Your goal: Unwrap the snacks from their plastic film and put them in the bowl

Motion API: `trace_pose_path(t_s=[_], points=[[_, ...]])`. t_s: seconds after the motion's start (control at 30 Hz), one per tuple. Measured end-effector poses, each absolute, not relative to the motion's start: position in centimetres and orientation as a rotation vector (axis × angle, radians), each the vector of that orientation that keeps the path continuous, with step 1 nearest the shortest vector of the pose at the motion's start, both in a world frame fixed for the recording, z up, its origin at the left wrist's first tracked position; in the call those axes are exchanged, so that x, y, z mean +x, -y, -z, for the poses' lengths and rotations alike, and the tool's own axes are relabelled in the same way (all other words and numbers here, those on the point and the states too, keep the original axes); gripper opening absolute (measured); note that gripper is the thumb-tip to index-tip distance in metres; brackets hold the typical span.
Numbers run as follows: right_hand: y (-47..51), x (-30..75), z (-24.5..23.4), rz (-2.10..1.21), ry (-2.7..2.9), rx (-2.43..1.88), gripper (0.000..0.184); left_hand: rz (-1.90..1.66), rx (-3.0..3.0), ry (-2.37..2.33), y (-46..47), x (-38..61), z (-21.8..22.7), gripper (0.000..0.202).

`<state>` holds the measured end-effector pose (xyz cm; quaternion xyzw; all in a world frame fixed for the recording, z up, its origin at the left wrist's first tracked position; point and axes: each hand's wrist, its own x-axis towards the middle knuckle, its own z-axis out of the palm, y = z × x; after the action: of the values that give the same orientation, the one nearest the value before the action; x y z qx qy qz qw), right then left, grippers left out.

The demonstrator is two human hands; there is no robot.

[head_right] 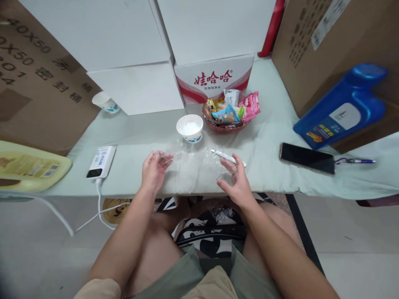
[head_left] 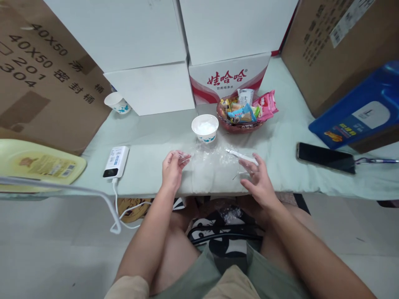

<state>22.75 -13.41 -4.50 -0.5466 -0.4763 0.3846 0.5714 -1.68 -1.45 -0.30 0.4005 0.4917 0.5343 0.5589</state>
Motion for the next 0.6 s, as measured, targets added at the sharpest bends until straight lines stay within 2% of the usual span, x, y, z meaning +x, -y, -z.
trace_pose_path(t_s=[0.07,0.1,0.13,0.27,0.43,0.6], points=[[13.4,22.2,4.1,-0.862,1.139,-1.392,0.042,-1.255,0.945,-1.210,1.2,-1.8,0.6,0.036],[13.3,21.9,3.8,-0.825,1.150,-1.417,0.030,-1.251,0.984,-1.234,1.1,-1.9,0.8,0.035],[13.2,21.7,3.4,-0.785,1.162,-1.421,0.026,-1.250,1.041,-1.251,1.1,-2.1,1.0,0.034],[12.5,21.3,2.2,-0.666,1.165,-1.382,0.024,-1.259,1.206,-1.263,0.8,-2.6,1.6,0.030],[11.7,21.4,2.4,-0.701,0.917,-1.497,0.028,-1.291,1.106,-1.336,0.3,-2.7,1.5,0.025],[11.2,21.8,3.0,-0.817,0.817,-1.536,0.024,-1.268,1.208,-1.378,0.0,-2.9,1.8,0.035]])
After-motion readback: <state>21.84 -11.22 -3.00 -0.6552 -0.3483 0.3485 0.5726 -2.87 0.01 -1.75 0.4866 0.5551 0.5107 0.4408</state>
